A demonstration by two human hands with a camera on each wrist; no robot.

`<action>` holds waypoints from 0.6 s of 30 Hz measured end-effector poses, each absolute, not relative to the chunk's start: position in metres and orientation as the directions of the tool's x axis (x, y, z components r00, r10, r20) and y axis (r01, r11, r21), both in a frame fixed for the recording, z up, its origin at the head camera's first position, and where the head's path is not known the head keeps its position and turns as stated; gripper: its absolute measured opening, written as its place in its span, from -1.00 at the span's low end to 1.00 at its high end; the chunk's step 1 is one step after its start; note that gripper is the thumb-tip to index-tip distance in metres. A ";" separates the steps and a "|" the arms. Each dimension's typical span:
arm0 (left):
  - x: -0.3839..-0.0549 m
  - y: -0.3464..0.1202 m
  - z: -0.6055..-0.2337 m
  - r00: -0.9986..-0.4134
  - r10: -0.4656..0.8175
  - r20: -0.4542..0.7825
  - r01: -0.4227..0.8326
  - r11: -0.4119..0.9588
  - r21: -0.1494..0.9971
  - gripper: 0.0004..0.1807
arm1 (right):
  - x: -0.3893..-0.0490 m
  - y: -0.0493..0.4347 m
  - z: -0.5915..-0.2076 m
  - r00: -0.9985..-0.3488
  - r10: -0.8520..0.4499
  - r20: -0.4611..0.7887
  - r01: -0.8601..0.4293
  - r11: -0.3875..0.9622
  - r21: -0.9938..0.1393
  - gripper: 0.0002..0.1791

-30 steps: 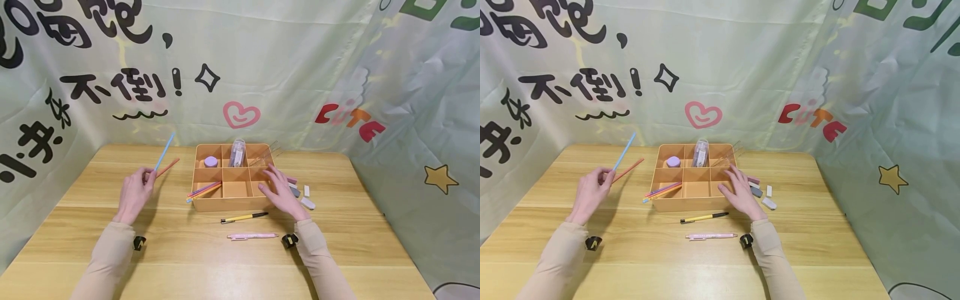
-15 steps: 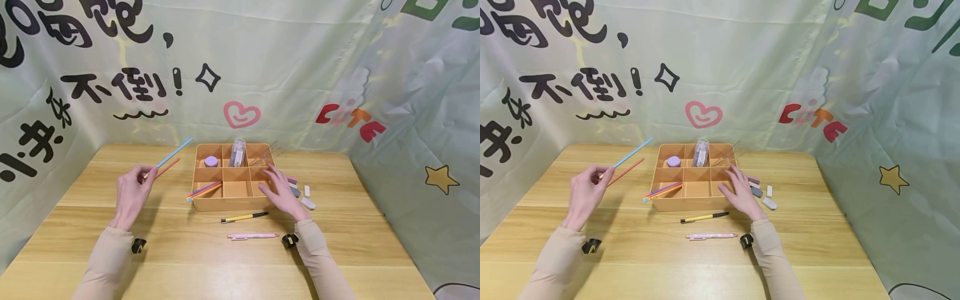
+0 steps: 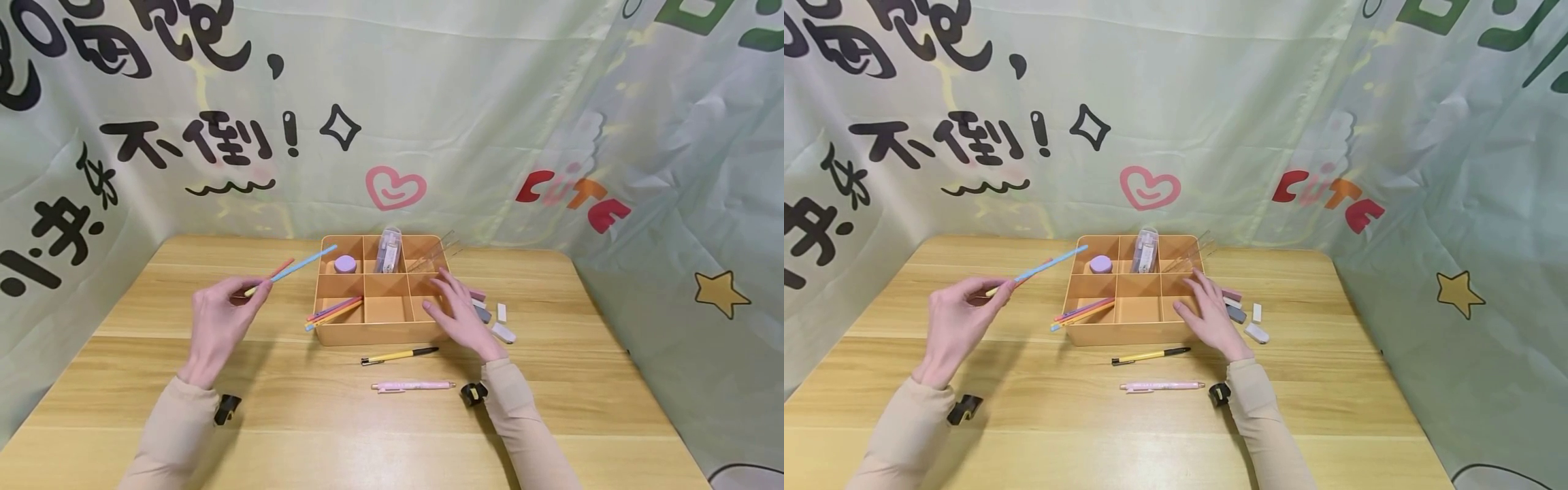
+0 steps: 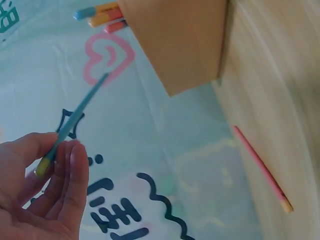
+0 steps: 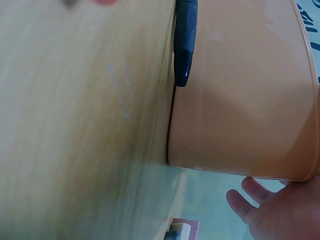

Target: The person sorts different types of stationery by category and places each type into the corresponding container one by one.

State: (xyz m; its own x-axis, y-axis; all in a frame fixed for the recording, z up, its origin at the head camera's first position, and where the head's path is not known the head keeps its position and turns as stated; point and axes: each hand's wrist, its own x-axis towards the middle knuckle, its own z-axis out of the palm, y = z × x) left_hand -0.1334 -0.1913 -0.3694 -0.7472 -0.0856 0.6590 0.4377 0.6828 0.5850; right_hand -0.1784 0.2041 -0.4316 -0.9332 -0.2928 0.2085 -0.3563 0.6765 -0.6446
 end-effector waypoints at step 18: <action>-0.120 -0.160 -0.359 -0.759 0.086 0.645 0.530 0.657 0.536 -0.91 | -0.178 0.204 -0.431 -0.937 -0.290 0.194 -0.344 0.672 -0.656 -0.34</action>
State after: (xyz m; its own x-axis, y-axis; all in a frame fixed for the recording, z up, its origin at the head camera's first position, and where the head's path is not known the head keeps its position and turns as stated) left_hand -0.1203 -0.1600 -0.3593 -0.7589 0.0864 0.6454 0.5302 0.6573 0.5355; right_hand -0.1777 0.2045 -0.4311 -0.9371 -0.2901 0.1941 -0.3439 0.6716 -0.6563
